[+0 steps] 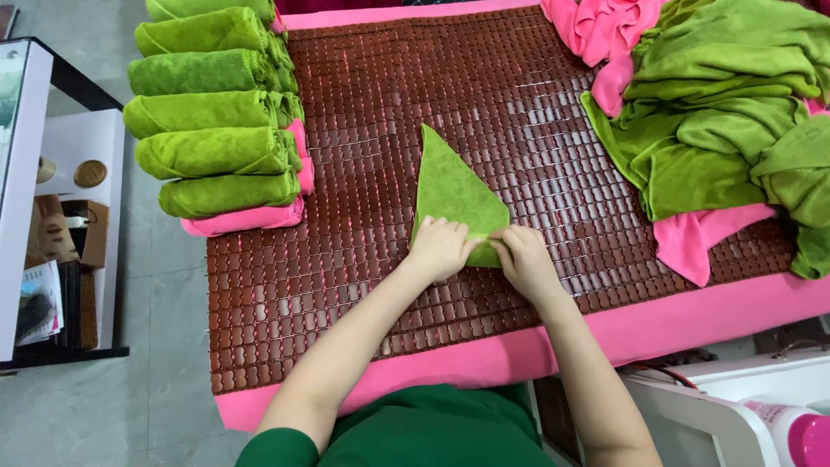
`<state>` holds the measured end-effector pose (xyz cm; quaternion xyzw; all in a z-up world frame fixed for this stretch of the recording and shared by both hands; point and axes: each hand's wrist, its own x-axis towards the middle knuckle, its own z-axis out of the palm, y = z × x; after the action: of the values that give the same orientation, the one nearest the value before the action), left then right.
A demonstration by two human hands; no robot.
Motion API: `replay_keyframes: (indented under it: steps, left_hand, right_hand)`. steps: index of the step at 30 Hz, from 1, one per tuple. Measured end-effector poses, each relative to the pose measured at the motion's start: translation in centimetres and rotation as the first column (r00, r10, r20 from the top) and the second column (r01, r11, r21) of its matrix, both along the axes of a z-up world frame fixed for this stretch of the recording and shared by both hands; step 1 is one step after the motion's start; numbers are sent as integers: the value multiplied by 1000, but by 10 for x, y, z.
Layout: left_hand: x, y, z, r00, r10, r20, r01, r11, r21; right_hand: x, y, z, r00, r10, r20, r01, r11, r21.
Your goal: Folding and rolling green towels into decorative shapes on a massage table.
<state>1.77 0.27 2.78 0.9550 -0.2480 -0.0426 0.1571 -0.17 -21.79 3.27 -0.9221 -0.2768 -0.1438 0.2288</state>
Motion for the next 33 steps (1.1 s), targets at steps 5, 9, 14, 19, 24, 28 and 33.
replay_keyframes:
  steps: [5,9,14,19,24,28,33]
  left_hand:
    - [24,-7,1,994,58,-88,-57,998,14]
    - [39,2,-8,998,26,-60,-31,997,-75]
    - [21,5,-22,947,-134,291,176,977,-122]
    - [9,11,-28,896,-90,434,114,993,-30]
    - [18,18,10,991,-82,107,78,996,36]
    - [12,17,19,999,0,40,-1,999,39]
    - [11,14,1,995,26,94,-33,997,73]
  right_hand:
    - [26,-6,-25,997,-37,-71,39,999,19]
    - [31,1,-17,978,-119,-173,115,993,-29]
    - [50,2,-27,929,-212,-304,186,976,-112]
    - [55,9,-15,886,-272,-376,213,958,-190]
    - [49,8,12,866,-292,-405,213,950,-231]
    - [53,6,20,760,-325,-563,233,945,-231]
    - [88,19,5,923,-328,-200,207,863,-461]
